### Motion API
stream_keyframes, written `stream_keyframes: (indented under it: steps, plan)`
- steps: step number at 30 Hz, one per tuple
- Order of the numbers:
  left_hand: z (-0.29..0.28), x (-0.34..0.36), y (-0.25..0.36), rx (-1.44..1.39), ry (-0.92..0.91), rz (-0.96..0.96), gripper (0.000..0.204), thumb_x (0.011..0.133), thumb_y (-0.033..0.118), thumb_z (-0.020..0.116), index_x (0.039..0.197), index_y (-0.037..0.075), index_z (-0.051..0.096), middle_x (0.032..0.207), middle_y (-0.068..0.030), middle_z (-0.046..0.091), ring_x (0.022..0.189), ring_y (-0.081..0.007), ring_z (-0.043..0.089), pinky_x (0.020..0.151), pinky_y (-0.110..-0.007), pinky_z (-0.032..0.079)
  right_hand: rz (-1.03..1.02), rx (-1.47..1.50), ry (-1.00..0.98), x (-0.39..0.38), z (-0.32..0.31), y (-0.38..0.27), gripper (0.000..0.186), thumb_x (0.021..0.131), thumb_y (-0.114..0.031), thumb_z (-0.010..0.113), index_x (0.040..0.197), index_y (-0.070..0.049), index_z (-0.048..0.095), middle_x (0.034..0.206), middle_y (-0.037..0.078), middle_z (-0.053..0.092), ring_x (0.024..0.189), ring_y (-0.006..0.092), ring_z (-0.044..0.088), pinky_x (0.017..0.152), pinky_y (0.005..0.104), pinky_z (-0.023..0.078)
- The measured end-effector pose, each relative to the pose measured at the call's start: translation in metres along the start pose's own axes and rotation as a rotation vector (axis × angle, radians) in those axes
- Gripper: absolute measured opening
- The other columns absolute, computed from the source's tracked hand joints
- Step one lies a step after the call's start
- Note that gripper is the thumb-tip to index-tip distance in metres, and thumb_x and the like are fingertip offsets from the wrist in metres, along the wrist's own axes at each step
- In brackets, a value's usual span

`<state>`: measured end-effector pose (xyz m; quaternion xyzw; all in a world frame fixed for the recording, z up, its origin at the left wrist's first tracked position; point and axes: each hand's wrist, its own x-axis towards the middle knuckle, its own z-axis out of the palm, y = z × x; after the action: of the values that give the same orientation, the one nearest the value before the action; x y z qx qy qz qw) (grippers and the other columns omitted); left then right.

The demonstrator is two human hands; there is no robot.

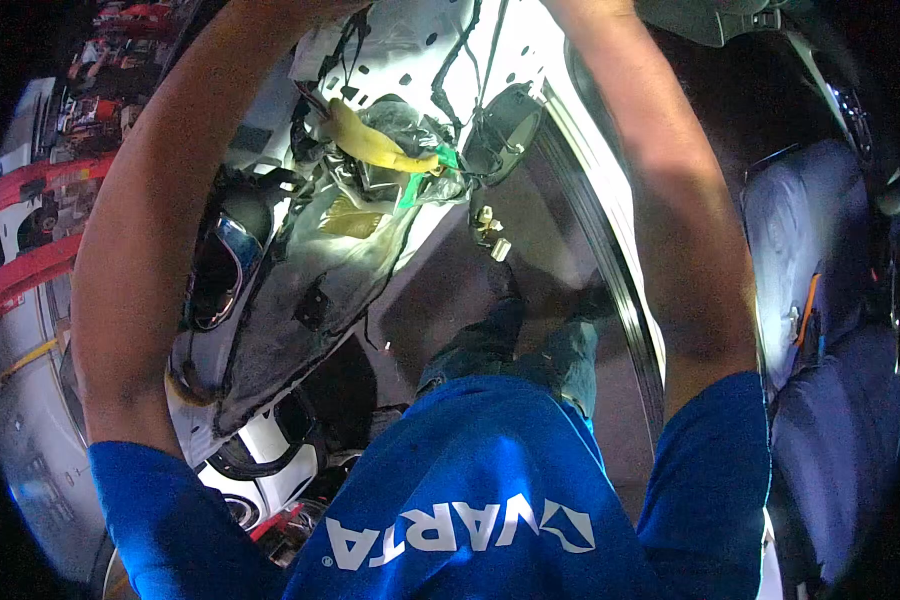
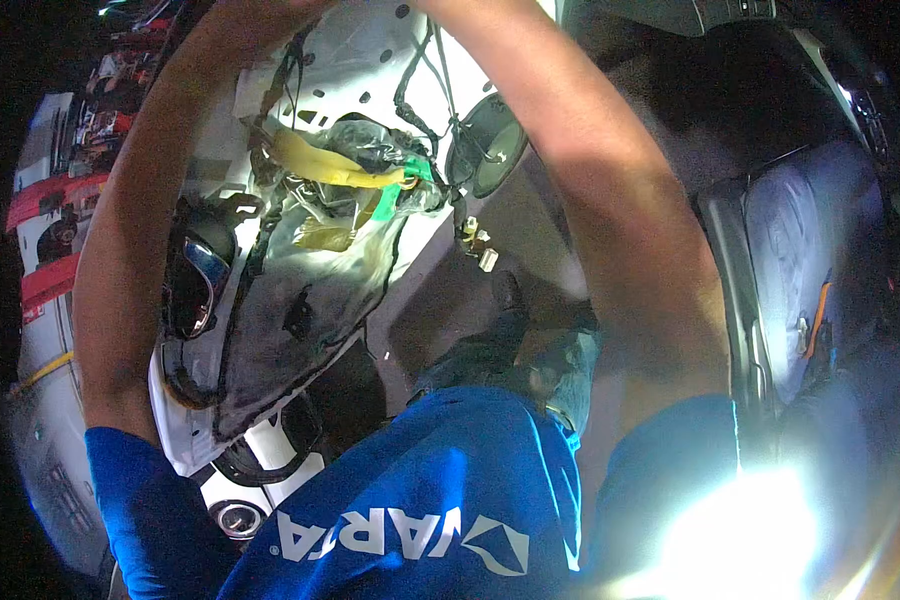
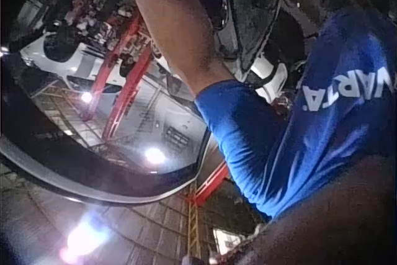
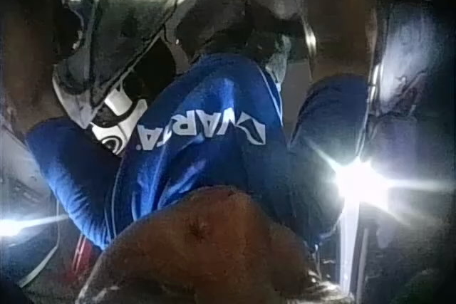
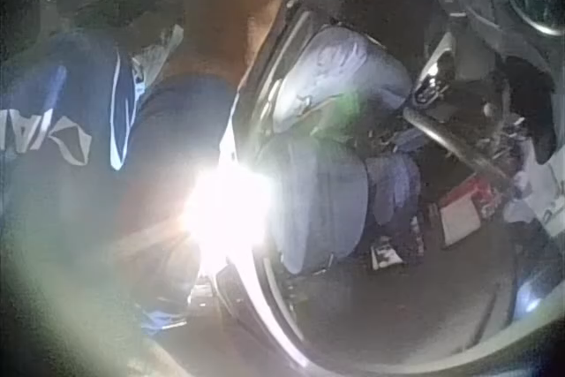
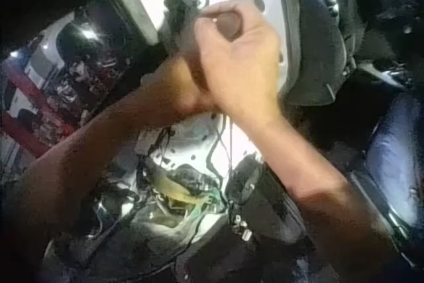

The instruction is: Installing or repairing internal wiring and components inside a vehicle door panel.

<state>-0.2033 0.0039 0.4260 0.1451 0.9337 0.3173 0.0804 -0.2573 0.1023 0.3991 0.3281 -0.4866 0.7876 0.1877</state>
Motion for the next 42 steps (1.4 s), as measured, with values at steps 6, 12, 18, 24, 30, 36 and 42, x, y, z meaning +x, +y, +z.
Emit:
stream_keyframes:
  steps: [6,12,18,24,30,36,42]
  plan:
    - [0.000,-0.026,0.022,0.056,0.219,-0.168,0.047,0.080,0.009,0.060,0.123,-0.005,0.046,0.120,-0.0175,0.054,0.112,-0.0228,0.051,0.097,-0.034,0.038,-0.127,-0.154,-0.144,0.010,0.017,0.021,0.049,0.084,-0.049,0.054,0.090,-0.001,0.055,0.075,0.019,0.062,0.067,0.0298,0.061,0.061,0.0369,0.048]
    - [0.107,-0.107,0.093,-0.188,0.874,-0.357,0.052,0.078,-0.003,0.054,0.127,-0.010,0.038,0.130,-0.0223,0.044,0.119,-0.0305,0.046,0.102,-0.038,0.034,0.108,0.032,-0.155,-0.023,-0.002,0.027,0.023,0.087,-0.027,0.056,0.085,-0.004,0.052,0.068,0.011,0.061,0.059,0.0160,0.058,0.051,0.0284,0.045]
    - [0.251,-0.156,0.063,-0.748,0.659,-0.800,0.013,0.087,0.005,0.051,0.091,-0.001,0.062,0.091,-0.0112,0.066,0.085,-0.0208,0.063,0.077,-0.031,0.049,0.098,-0.105,-0.093,-0.003,-0.111,-0.024,0.018,0.083,-0.018,0.060,0.088,-0.002,0.053,0.068,0.007,0.057,0.058,0.0120,0.054,0.049,0.0248,0.042]
    - [0.340,-0.086,-0.114,-1.293,1.402,-0.943,0.014,0.085,0.013,0.054,0.090,0.001,0.058,0.088,-0.0074,0.061,0.083,-0.0147,0.060,0.074,-0.025,0.049,0.177,-0.375,-0.141,-0.040,-0.214,-0.087,0.027,0.082,-0.019,0.060,0.097,0.001,0.050,0.075,0.007,0.053,0.063,0.0124,0.051,0.054,0.0235,0.040]
    - [0.373,-0.096,-0.075,-1.382,1.272,-1.102,0.024,0.089,0.021,0.054,0.101,0.001,0.059,0.094,-0.0104,0.062,0.078,-0.0152,0.060,0.070,-0.029,0.051,0.575,-0.590,-0.473,-0.122,-0.250,-0.104,0.036,0.074,-0.005,0.064,0.108,-0.004,0.050,0.080,0.010,0.051,0.062,0.0172,0.052,0.055,0.0287,0.044]
    - [0.353,-0.059,-0.118,-1.876,1.383,-0.077,0.025,0.090,0.017,0.049,0.110,0.002,0.055,0.124,-0.0157,0.050,0.115,-0.0290,0.047,0.095,-0.044,0.042,0.705,-0.602,-1.082,-0.106,-0.257,-0.113,0.040,0.081,-0.017,0.062,0.116,-0.005,0.049,0.092,0.015,0.056,0.082,0.0268,0.060,0.068,0.0370,0.049]
    - [0.342,-0.034,-0.161,-1.788,1.297,-0.463,0.037,0.091,0.037,0.051,0.110,0.006,0.055,0.099,-0.0080,0.063,0.076,-0.0130,0.059,0.064,-0.025,0.051,0.682,-0.940,-0.999,-0.041,-0.258,-0.161,0.040,0.079,-0.027,0.065,0.107,0.000,0.056,0.094,0.017,0.060,0.077,0.0298,0.062,0.067,0.0369,0.051]
